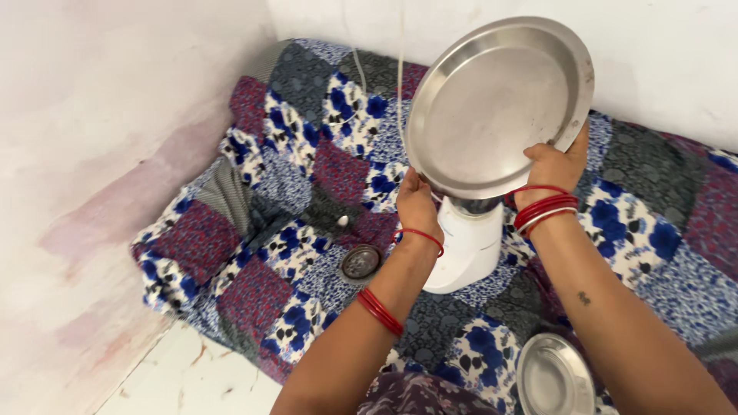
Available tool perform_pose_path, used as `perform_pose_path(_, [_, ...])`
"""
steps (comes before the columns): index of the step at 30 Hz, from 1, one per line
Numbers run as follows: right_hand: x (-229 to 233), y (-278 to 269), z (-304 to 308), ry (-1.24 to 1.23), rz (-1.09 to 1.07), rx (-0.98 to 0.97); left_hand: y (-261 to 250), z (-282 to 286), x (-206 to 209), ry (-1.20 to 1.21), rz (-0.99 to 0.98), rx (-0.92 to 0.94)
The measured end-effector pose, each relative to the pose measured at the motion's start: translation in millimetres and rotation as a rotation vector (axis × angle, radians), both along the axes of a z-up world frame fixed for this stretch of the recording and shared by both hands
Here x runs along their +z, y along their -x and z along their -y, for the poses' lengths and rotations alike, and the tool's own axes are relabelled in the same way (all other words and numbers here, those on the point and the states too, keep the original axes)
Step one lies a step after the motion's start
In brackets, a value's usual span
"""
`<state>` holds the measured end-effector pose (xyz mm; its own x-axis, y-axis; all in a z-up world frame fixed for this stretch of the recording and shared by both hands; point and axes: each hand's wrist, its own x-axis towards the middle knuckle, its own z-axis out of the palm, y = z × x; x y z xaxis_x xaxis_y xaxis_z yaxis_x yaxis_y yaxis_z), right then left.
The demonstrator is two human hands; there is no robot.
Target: The person holds a metal plate of grains over a blender jar on a bed and pushes the grains by hand into the jar. They place the lid on the jar, mount it on the blender base, and turn the control knob to blend the grains, holding the lid while it runs.
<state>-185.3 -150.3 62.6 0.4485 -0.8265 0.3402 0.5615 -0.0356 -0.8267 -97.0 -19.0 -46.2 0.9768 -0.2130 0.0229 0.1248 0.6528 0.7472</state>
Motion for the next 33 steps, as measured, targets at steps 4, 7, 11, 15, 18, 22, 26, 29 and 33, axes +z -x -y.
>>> perform_pose_path(4, [-3.9, -12.8, -31.2, -0.081, 0.000, 0.079, -7.0, -30.1, -7.5, 0.037, -0.158, 0.079])
perform_pose_path(7, [-9.1, -24.8, -52.8, -0.081, 0.005, 0.146, -10.4, -57.4, -12.5, 0.014, -0.167, 0.118])
perform_pose_path(11, [-20.2, -36.0, -84.4, -0.103, -0.031, 0.200, -11.2, -96.4, -13.5, 0.010, -0.198, 0.173])
perform_pose_path(15, [-29.4, -47.6, -124.2, -0.196, -0.118, 0.223, -6.6, -141.9, -12.8, -0.032, -0.287, 0.198])
perform_pose_path(18, [-37.6, -52.7, -158.8, -0.200, -0.180, 0.254, -6.8, -179.3, -16.8, 0.003, -0.327, 0.254])
perform_pose_path(22, [-49.6, -60.4, -214.1, -0.331, -0.219, 0.303, -10.6, -241.8, -34.8, -0.006, -0.281, 0.309])
perform_pose_path(26, [-70.7, -68.9, -278.9, -0.447, -0.262, 0.364, -19.4, -311.4, -57.3, 0.044, -0.292, 0.385])
perform_pose_path(29, [-92.0, -79.7, -324.6, -0.518, -0.335, 0.389, -24.8, -366.3, -71.9, 0.006, -0.349, 0.405])
perform_pose_path(33, [-122.8, -102.8, -378.2, -0.577, -0.451, 0.406, -33.7, -431.1, -86.8, 0.022, -0.330, 0.425])
